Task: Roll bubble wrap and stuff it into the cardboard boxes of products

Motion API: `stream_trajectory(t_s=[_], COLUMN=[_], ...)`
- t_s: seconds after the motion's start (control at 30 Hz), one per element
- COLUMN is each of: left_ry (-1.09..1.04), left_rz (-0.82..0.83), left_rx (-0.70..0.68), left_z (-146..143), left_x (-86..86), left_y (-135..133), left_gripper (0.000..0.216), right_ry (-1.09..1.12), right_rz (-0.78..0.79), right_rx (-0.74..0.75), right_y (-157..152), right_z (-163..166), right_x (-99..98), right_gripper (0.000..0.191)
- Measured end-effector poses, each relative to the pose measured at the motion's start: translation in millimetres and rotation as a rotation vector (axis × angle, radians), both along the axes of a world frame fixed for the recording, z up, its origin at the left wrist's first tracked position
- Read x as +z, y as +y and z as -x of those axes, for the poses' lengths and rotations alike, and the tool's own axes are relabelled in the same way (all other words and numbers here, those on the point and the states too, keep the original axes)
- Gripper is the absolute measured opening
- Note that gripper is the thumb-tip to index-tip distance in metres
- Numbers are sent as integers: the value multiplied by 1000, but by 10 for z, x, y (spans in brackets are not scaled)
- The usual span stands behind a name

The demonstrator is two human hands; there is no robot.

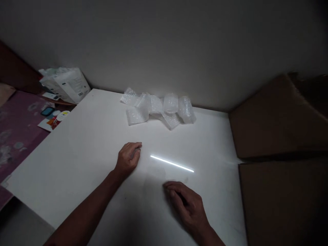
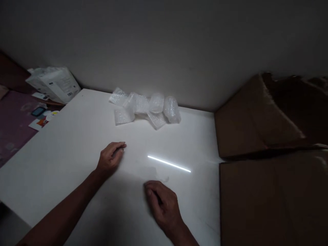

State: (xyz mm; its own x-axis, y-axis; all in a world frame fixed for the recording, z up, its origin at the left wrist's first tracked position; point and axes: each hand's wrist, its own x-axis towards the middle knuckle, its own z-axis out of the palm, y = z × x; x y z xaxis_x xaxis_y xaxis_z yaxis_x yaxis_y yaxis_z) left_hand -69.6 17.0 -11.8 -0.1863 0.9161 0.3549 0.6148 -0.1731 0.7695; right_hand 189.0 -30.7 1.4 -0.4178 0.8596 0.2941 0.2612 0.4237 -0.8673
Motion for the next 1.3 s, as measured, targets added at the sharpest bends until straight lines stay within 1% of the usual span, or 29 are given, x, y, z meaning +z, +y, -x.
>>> stream_trajectory(t_s=[0.17, 0.27, 0.4, 0.5, 0.6, 0.67, 0.77, 0.9, 1.0, 1.2, 1.3], left_ry=[76, 129, 214, 286, 356, 397, 451, 519, 560, 562, 535], left_rz=[-61, -101, -148, -170, -166, -146, -104, -78, -69, -13, -27], left_rx=[-50, -63, -73, -68, -43, -24, 9, 75, 93, 141, 146], left_z=[9, 19, 29, 36, 35, 27, -1, -63, -103, -72, -50], left_x=[-7, -30, -44, -45, -45, -42, -20, 41, 69, 45, 35], left_y=[-20, -25, -26, 3, 50, 69, 55, 36, 164, 728, 870], left_gripper=[23, 23, 22, 21, 22, 23, 24, 25, 26, 34, 38], right_ry=[-40, -34, -72, -77, -32, 2, 54, 97, 81, 67, 73], right_rz=[9, 11, 47, 158, 254, 266, 240, 232, 214, 238, 245], right_rx=[159, 173, 115, 51, 5, -27, -68, -91, -82, -45, -21], right_y=[-146, -198, -220, -211, -186, -165, -132, -107, -108, -110, -99], right_z=[4, -4, 23, 66, 94, 100, 103, 119, 119, 72, 52], right_x=[11, 8, 21, 41, 36, 15, -10, 11, 37, 49, 41], right_gripper=[16, 17, 20, 24, 27, 30, 32, 36, 37, 36, 35])
